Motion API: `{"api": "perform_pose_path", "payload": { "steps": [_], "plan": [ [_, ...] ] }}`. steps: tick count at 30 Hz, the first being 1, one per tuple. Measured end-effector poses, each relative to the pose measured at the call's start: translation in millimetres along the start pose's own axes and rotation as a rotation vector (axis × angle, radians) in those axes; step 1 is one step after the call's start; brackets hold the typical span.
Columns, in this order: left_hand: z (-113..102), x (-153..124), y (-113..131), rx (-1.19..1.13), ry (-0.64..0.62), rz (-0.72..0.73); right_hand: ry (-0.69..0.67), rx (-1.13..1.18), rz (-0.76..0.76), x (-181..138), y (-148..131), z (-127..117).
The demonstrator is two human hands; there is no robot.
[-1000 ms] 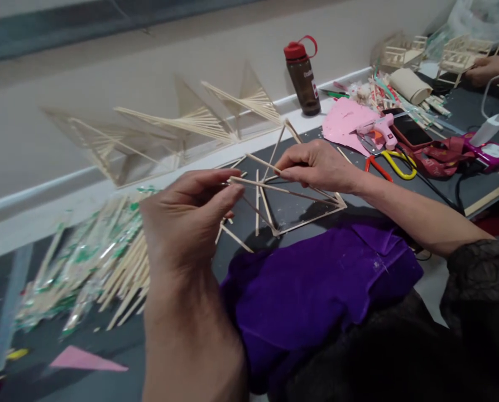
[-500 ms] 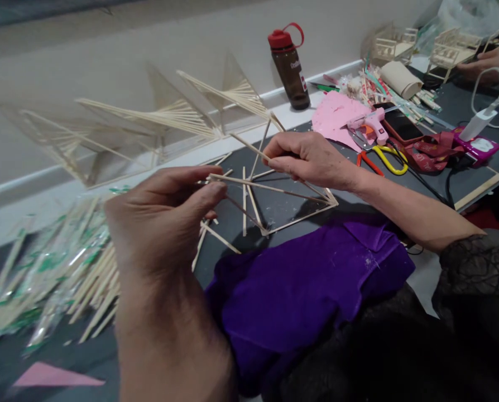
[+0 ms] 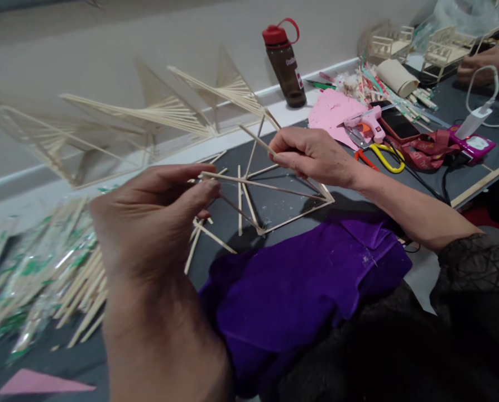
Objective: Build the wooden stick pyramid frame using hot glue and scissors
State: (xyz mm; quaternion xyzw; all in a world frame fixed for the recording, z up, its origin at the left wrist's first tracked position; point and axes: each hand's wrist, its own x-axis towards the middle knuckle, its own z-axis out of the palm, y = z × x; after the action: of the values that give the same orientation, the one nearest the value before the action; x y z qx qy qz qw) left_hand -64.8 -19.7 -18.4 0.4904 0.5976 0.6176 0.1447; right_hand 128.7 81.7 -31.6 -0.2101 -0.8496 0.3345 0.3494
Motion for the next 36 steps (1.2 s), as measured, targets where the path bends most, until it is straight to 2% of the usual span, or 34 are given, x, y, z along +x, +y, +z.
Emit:
{"api": "perform_pose_path", "payload": {
  "steps": [3,16,25,36],
  "plan": [
    [0,0,0,0.025,0.013,0.002,0.025,-0.016,0.012,0,-1,-3],
    [3,-1,-1,0.011,0.023,0.013,-0.015,-0.113,-0.029,0,-2,-3],
    [0,1,-3,0.039,0.013,0.009,-0.057,-0.1,-0.084,4,4,5],
    [0,2,-3,0.027,-0.008,0.01,-0.116,-0.139,-0.012,11,5,9]
  ]
}}
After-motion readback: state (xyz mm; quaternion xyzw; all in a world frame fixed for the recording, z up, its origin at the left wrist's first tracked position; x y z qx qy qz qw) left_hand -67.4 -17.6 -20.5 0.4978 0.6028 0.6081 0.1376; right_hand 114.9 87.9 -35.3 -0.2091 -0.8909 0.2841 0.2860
